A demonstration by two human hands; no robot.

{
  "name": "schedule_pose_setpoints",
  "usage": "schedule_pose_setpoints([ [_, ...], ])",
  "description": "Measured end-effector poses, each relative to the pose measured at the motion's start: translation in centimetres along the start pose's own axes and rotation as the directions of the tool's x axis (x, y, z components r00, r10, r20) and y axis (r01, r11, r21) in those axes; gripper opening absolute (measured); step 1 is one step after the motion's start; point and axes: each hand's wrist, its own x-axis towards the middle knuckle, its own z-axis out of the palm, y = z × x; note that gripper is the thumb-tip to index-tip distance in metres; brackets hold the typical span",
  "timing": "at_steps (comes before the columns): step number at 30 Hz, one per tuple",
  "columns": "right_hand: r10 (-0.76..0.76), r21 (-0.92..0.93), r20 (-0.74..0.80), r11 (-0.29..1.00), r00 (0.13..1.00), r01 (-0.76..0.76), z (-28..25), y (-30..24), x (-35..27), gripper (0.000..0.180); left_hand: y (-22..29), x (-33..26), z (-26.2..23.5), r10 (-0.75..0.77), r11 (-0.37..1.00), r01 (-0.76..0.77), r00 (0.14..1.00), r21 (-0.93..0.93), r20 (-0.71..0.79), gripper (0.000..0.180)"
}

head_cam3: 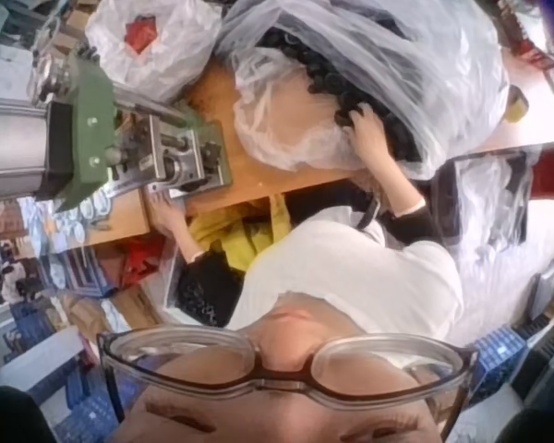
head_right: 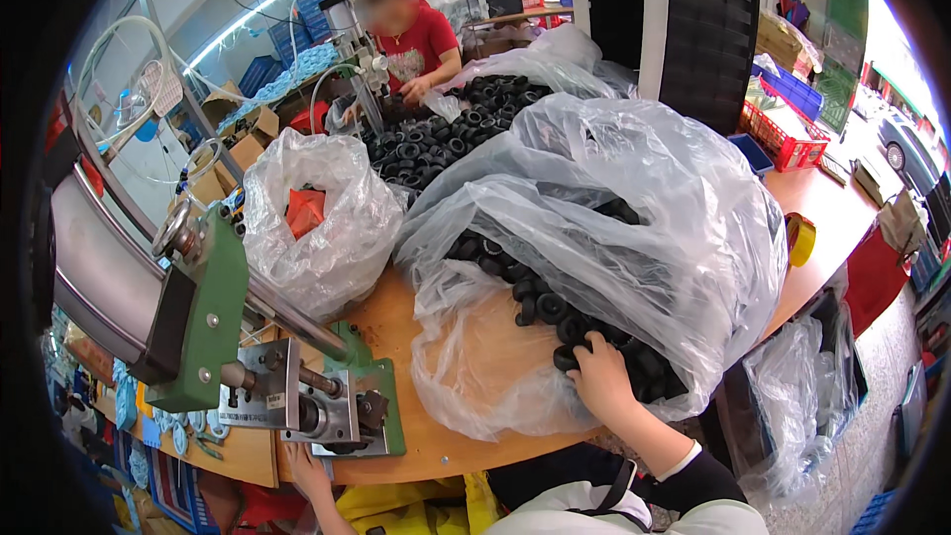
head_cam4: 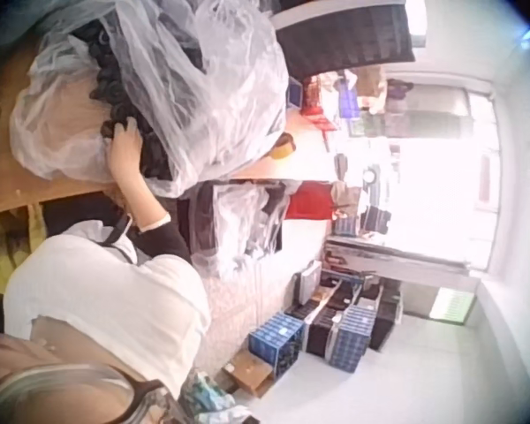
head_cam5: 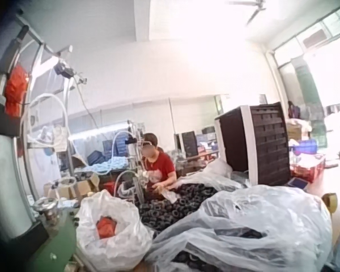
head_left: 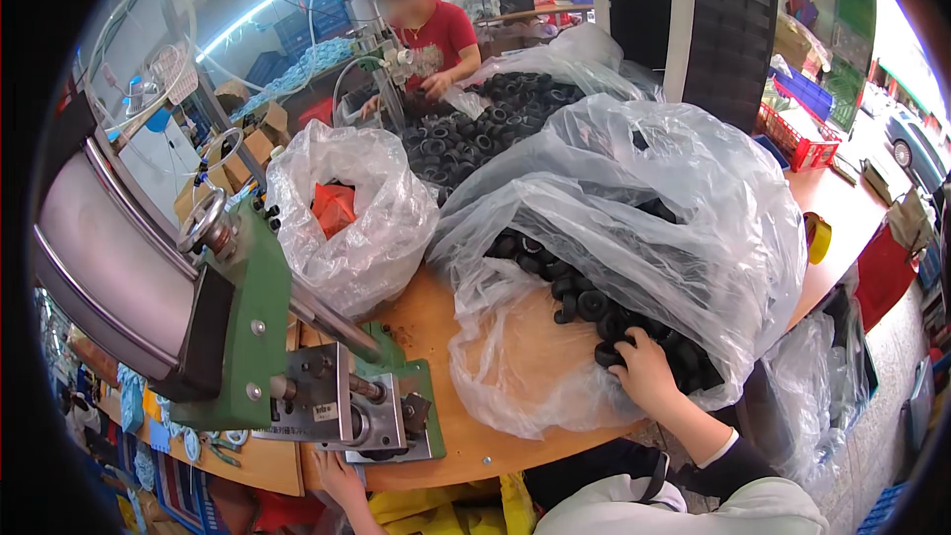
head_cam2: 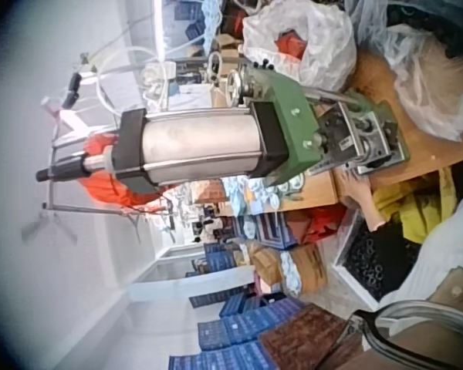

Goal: Using a pneumatic press to process or assemble black plastic components in a factory setting.

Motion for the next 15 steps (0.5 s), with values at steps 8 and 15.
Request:
schedule_pose_setpoints([
  [8,-0.042,-0.050,-0.005,0.998,0.999,0.041,-0.8,-0.3,0.4,0.038,0.6,0.5,0.0,0.025,1.000,-0.025,1.000,0.015,0.011,0.028],
  [15,-0.105,0.188,-0.045,0.976,0.993,0.112,-0.4,0.6,1.3,0.027,1.2,0.4,0.2,0.022,0.990,-0.016,0.999,0.142,-0.040,0.031],
])
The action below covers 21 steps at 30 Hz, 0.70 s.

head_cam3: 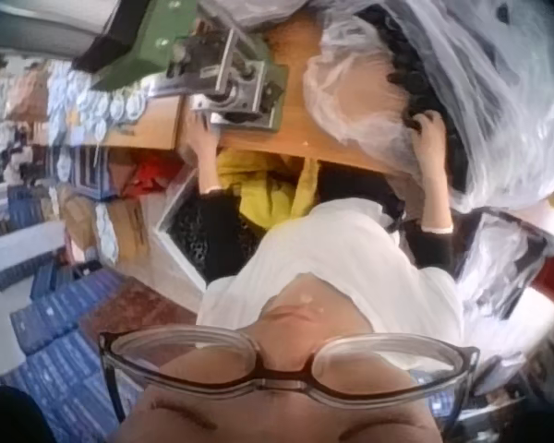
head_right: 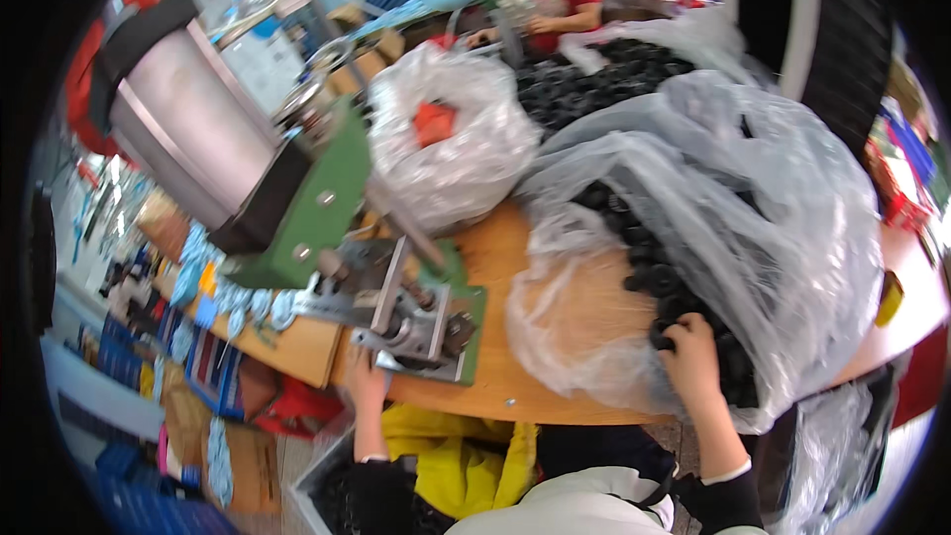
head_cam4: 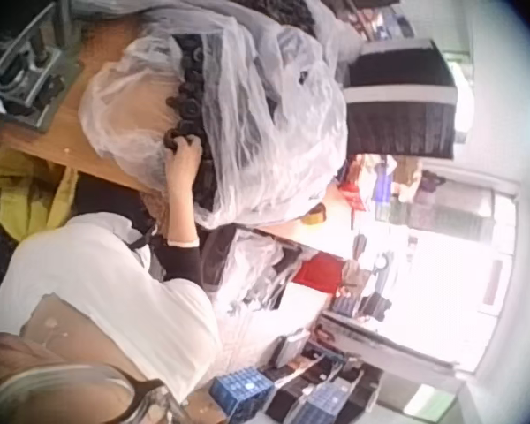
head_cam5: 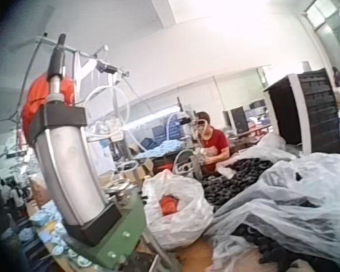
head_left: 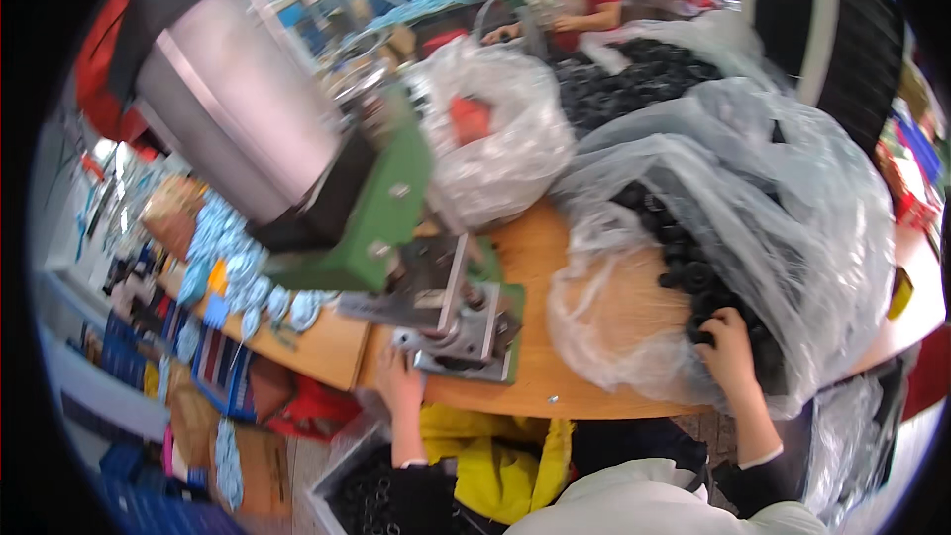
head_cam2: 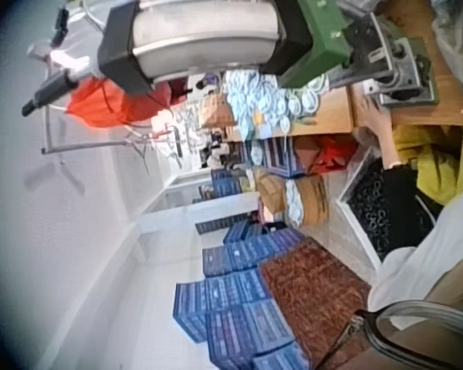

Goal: Using a pneumatic press to process or assemble black plastic components in a factory setting.

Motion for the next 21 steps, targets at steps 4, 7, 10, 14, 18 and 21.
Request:
schedule_pose_setpoints([
  [4,0.097,0.210,-0.013,0.973,0.995,-0.092,-0.8,-1.5,0.4,0.028,1.1,0.2,-0.9,-0.042,0.999,0.043,0.997,-0.020,0.057,0.032],
  [7,0.003,0.209,-0.148,0.977,0.989,0.028,0.7,-1.8,0.5,0.027,0.5,0.1,-1.0,-0.068,0.998,0.068,0.997,0.012,0.041,0.034],
  [10,-0.038,0.245,-0.203,0.966,0.978,0.088,0.6,-2.4,0.6,0.025,0.3,-0.3,-0.8,-0.104,0.995,0.105,0.993,-0.003,0.047,0.036],
  [14,0.081,0.347,-0.150,0.937,0.985,-0.024,0.3,-2.5,0.2,0.023,0.5,-0.2,-0.4,-0.150,0.989,0.150,0.989,-0.016,-0.016,0.039],
  [18,0.148,0.450,-0.182,0.892,0.972,-0.052,0.3,-3.1,-0.1,0.022,0.1,0.4,-0.7,-0.219,0.975,0.216,0.973,-0.044,-0.069,0.040],
  [21,0.087,0.409,-0.173,0.912,0.981,-0.009,0.0,-3.1,-0.2,0.023,0.0,1.4,-1.2,-0.300,0.954,0.299,0.943,-0.029,-0.140,0.044],
])
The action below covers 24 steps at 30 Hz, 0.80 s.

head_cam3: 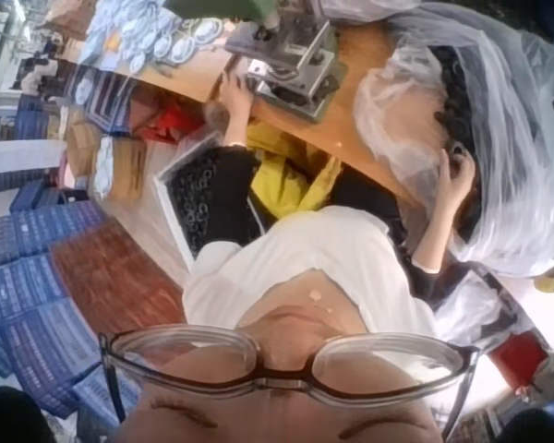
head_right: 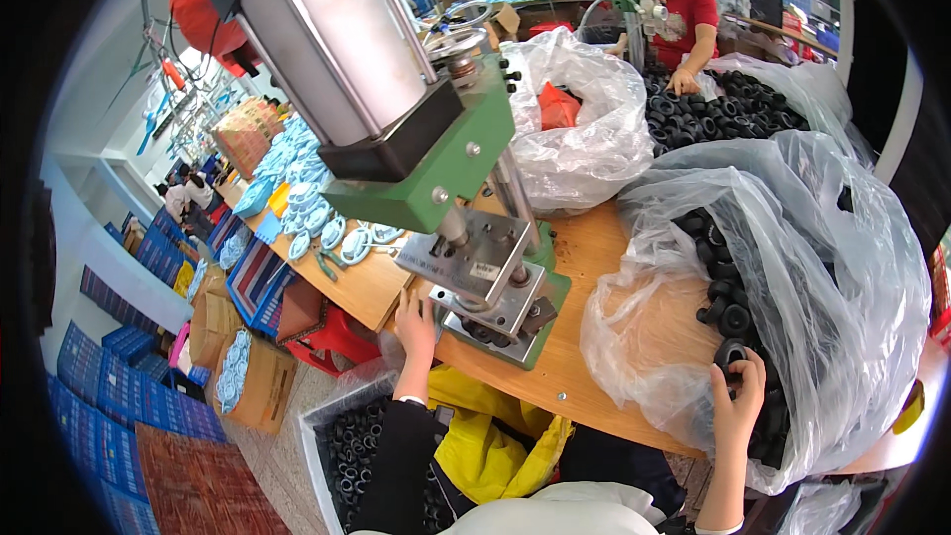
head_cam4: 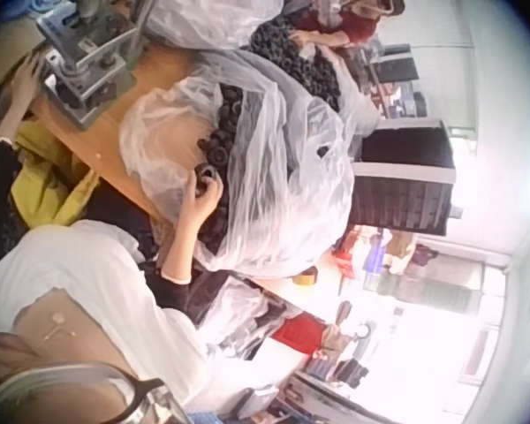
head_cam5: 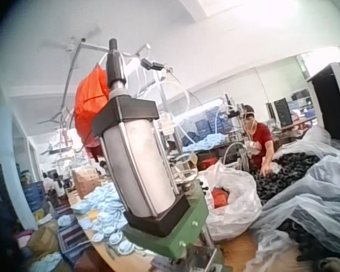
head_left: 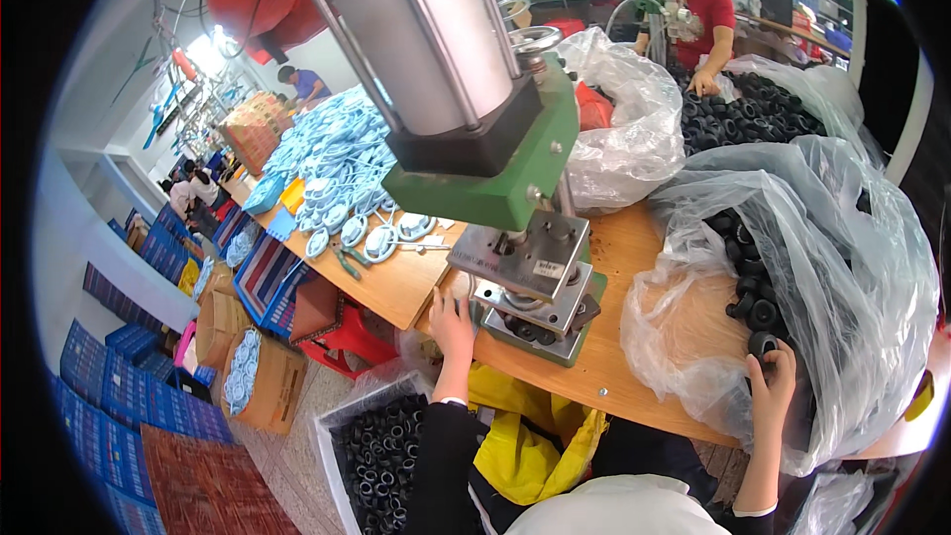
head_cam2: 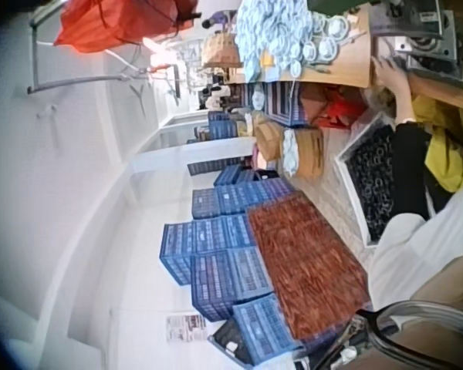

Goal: Using a pneumatic press to process or assemble black plastic components in a factory setting.

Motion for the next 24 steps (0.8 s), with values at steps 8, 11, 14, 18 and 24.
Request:
schedule_pose_setpoints([
  [8,0.050,0.313,0.220,0.942,0.974,-0.119,2.2,-4.2,-0.1,0.053,13.2,-2.3,-7.9,0.282,0.708,-0.301,0.950,-0.639,-0.135,0.058],
  [11,-0.027,0.397,0.300,0.912,0.954,-0.099,4.6,-6.4,-0.1,0.051,17.4,-0.2,-8.2,0.003,0.405,0.047,0.999,-0.913,0.052,0.057],
  [14,-0.162,0.411,0.350,0.912,0.923,0.004,7.3,-9.3,-0.1,0.052,17.6,0.2,-6.8,-0.012,0.502,-0.175,0.978,-0.847,-0.209,0.051],
  [18,-0.251,0.504,0.361,0.863,0.898,0.038,12.1,-12.2,-0.4,0.054,14.8,-1.0,-6.5,0.138,0.806,-0.276,0.948,-0.524,-0.287,0.045],
  [24,-0.452,0.410,0.300,0.856,0.840,0.314,17.4,-16.3,0.0,0.049,7.5,-7.0,-7.3,-0.175,0.798,-0.106,0.902,-0.594,-0.395,0.041],
])
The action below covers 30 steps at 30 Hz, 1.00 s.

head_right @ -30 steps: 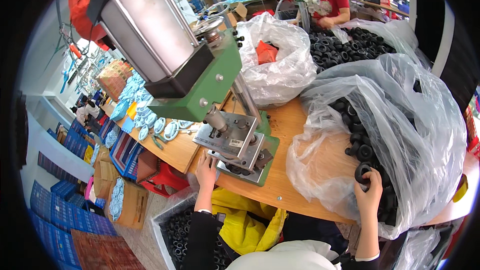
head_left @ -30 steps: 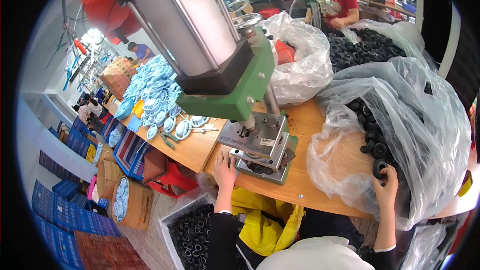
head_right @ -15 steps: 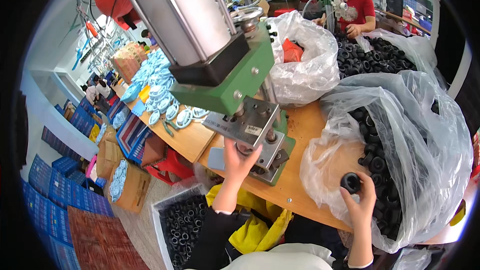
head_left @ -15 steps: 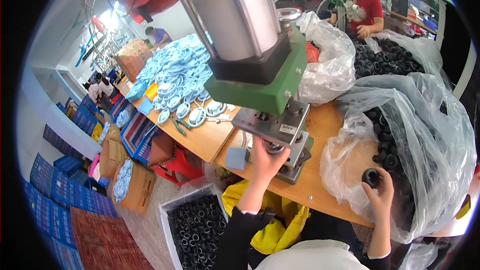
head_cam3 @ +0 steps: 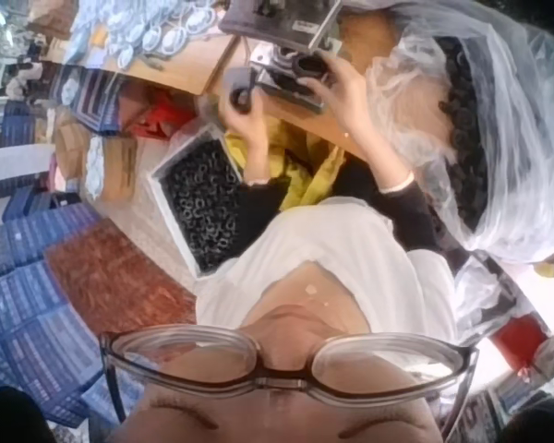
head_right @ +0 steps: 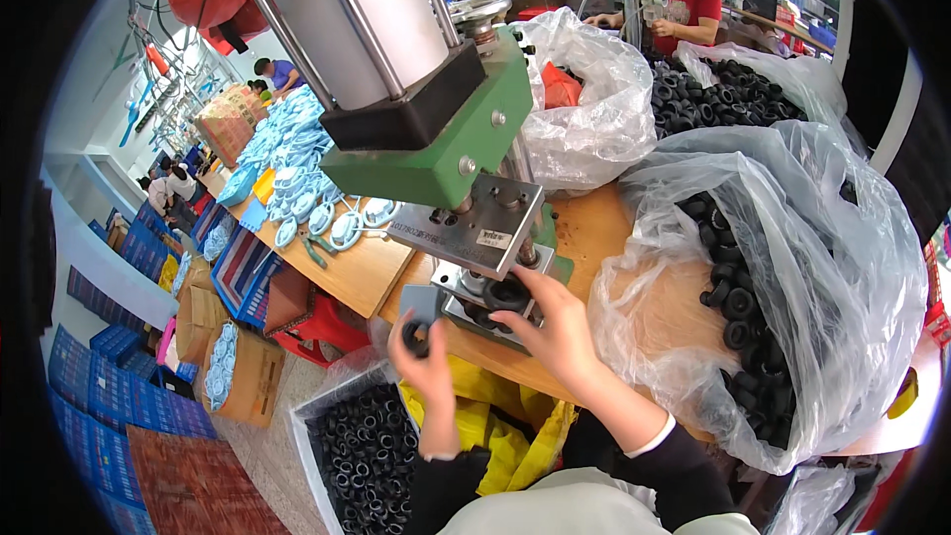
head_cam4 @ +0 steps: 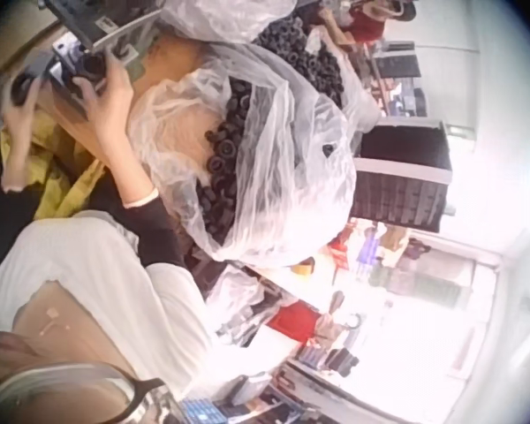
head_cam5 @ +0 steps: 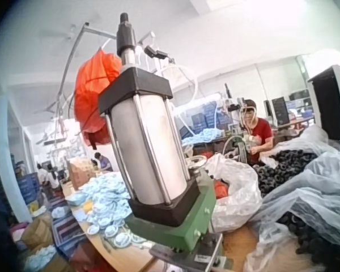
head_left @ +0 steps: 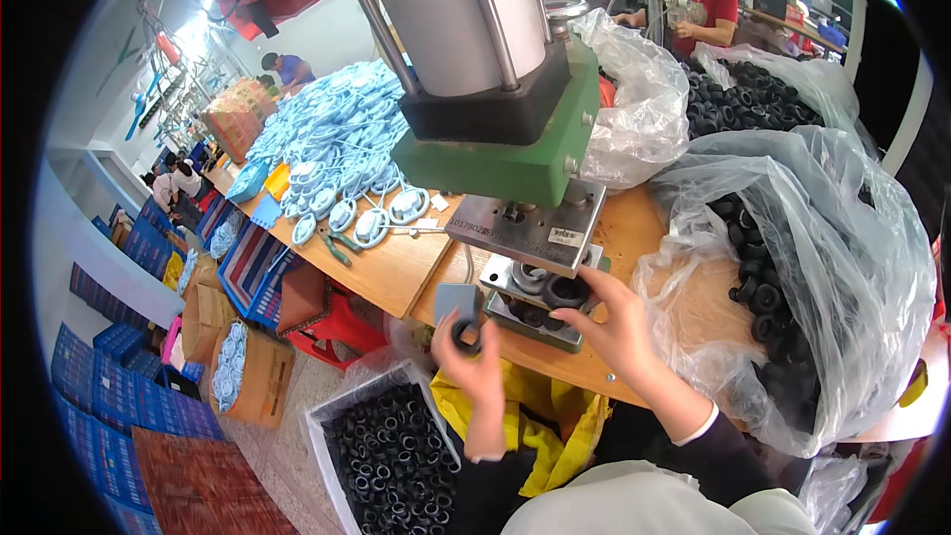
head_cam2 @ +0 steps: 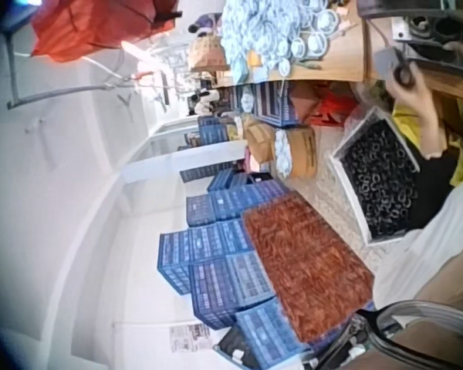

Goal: Using a pneumatic press to process or assemble black plastic components in a factory setting.

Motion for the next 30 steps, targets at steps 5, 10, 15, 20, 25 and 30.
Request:
schedule_pose_setpoints([
  [5,0.079,0.035,-0.006,0.996,0.997,-0.079,3.4,-0.7,1.7,0.036,-13.3,-6.0,-16.0,-0.364,0.749,0.452,0.891,0.483,-0.270,0.050],
  [10,0.035,0.068,-0.065,0.997,0.997,-0.030,4.5,0.2,2.3,0.035,-16.2,-9.2,-23.2,-0.451,0.116,0.603,0.740,0.789,-0.499,0.086],
  [15,0.059,0.106,-0.128,0.993,0.990,-0.046,4.1,0.4,3.0,0.032,-17.9,-9.5,-21.5,-0.483,0.299,0.608,0.761,0.735,-0.433,0.073],
  [20,0.171,0.249,0.027,0.953,0.985,-0.173,4.6,-0.3,5.1,0.032,-15.4,-5.3,-14.4,-0.330,0.786,0.347,0.935,0.512,-0.127,0.039],
  [25,0.197,0.378,0.030,0.905,0.980,-0.194,7.1,1.4,3.3,0.029,-7.1,-0.1,-8.1,-0.081,0.986,0.066,0.992,0.152,0.098,0.023],
  [30,0.264,0.567,-0.008,0.795,0.964,-0.214,4.6,3.1,2.2,0.028,2.5,4.5,1.9,0.215,0.972,-0.150,0.882,-0.183,0.419,0.049],
])
